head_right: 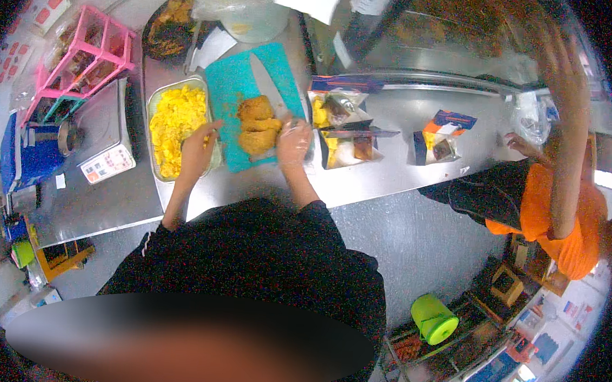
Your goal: The person assembles food boxes by placing rice balls, yellow rice, and fried chicken pieces into branded containers. They use a knife to cut the chicken and a scoop to portion the rice, then hand the completed boxes to a coworker.
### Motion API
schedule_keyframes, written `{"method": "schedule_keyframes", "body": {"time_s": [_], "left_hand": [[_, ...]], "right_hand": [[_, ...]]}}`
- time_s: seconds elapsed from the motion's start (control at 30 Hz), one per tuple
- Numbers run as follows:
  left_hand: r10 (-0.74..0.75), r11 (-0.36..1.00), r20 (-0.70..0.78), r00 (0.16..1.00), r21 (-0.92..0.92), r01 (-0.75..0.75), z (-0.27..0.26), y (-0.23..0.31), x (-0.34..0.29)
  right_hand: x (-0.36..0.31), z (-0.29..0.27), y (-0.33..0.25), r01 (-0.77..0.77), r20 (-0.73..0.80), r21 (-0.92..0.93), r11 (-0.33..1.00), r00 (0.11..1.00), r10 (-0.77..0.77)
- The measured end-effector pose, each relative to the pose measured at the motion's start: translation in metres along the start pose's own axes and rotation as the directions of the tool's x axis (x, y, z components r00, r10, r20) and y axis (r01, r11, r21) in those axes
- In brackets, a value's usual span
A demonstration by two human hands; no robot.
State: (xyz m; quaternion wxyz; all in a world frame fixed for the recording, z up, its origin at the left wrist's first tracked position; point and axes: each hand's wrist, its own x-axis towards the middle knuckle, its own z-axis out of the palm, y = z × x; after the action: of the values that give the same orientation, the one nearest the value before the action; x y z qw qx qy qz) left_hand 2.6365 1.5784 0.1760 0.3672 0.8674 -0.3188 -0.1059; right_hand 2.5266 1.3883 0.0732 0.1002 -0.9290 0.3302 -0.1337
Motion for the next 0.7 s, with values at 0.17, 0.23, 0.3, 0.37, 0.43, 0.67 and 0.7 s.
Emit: {"method": "schedule_keyframes", "body": {"time_s": [0.17, 0.23, 0.3, 0.37, 0.43, 0.67, 0.7], "left_hand": [[-0.039, 0.995, 0.024, 0.999, -0.091, 0.041, -0.002, -0.029, -0.028], [-0.008, 0.999, 0.077, 0.997, -0.032, 0.010, 0.000, -0.035, -0.022], [0.086, 0.996, 0.049, 0.995, 0.025, -0.088, -0.002, -0.037, -0.008], [0.212, 0.970, -0.015, 0.977, 0.124, -0.209, -0.006, -0.037, 0.023], [0.259, 0.955, -0.055, 0.964, 0.163, -0.247, -0.010, -0.030, 0.057], [0.852, 0.523, 0.039, 0.522, -0.012, -0.852, 0.047, 0.025, 0.173], [0.887, 0.451, 0.130, 0.443, -0.041, -0.892, 0.061, 0.028, 0.186]], "right_hand": [[0.018, 0.000, 0.013, -0.021, 0.089, -0.012, 1.000, 0.996, 0.022], [0.023, -0.013, 0.011, 0.017, 0.063, 0.033, 0.999, 0.998, -0.019], [0.022, -0.032, 0.005, 0.034, 0.052, 0.066, 0.997, 0.998, -0.037], [0.015, -0.052, -0.006, -0.056, 0.055, 0.181, 0.982, 0.997, 0.046], [-0.005, -0.068, -0.021, -0.172, 0.049, 0.307, 0.936, 0.985, 0.165], [-0.081, -0.028, -0.078, -0.427, 0.205, 0.232, 0.874, 0.900, 0.386], [-0.083, -0.019, -0.078, -0.395, 0.191, 0.236, 0.888, 0.915, 0.356]]}}
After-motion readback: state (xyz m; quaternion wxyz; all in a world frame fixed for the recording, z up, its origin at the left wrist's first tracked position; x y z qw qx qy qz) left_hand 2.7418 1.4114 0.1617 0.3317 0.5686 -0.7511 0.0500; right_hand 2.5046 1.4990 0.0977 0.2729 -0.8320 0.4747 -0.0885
